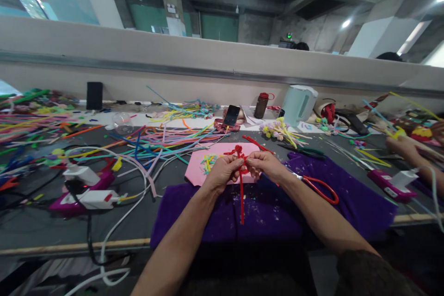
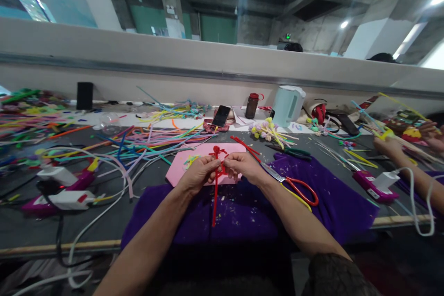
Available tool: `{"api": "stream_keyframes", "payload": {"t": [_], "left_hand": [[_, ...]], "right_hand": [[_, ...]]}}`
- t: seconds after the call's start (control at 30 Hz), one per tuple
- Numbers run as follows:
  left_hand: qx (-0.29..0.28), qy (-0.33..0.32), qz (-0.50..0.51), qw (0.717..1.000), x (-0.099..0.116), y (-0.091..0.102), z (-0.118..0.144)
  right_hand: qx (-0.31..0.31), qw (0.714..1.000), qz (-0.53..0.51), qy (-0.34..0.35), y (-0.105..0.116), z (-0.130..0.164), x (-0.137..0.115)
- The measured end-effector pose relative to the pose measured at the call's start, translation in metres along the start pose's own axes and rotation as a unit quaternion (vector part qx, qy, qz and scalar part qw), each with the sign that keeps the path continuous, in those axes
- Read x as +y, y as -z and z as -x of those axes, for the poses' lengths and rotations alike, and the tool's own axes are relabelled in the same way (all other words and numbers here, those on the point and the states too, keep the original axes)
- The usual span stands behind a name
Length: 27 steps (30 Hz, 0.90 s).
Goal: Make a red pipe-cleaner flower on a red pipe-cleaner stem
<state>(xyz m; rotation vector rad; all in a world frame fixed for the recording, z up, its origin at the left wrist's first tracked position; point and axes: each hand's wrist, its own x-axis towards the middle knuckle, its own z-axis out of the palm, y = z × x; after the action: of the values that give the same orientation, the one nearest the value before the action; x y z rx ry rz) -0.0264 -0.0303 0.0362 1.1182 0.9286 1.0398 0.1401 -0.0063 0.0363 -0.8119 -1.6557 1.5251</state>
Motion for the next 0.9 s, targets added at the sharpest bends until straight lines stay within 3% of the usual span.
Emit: {"api": "stream_keyframes", "payload": {"t": [0.3,0.5,0.9], "left_hand": [[-0.016,0.001,-0.006,1.000,-0.0005,0.0003,0.0012],[-0.020,0.019,0.030,0.999,0.0002,0.0034,-0.0007],[-0.017,0.019,0.011,1.000,0.0006,0.0013,0.0006]], "right_hand": [[-0.001,0.998,-0.068,-0.002,-0.0028,0.0018,-0.0011],[0.040,0.995,-0.087,0.013,-0.0031,0.0022,-0.0029],[0.047,0.996,-0.003,0.079,-0.0037,0.0006,0.0023]]}}
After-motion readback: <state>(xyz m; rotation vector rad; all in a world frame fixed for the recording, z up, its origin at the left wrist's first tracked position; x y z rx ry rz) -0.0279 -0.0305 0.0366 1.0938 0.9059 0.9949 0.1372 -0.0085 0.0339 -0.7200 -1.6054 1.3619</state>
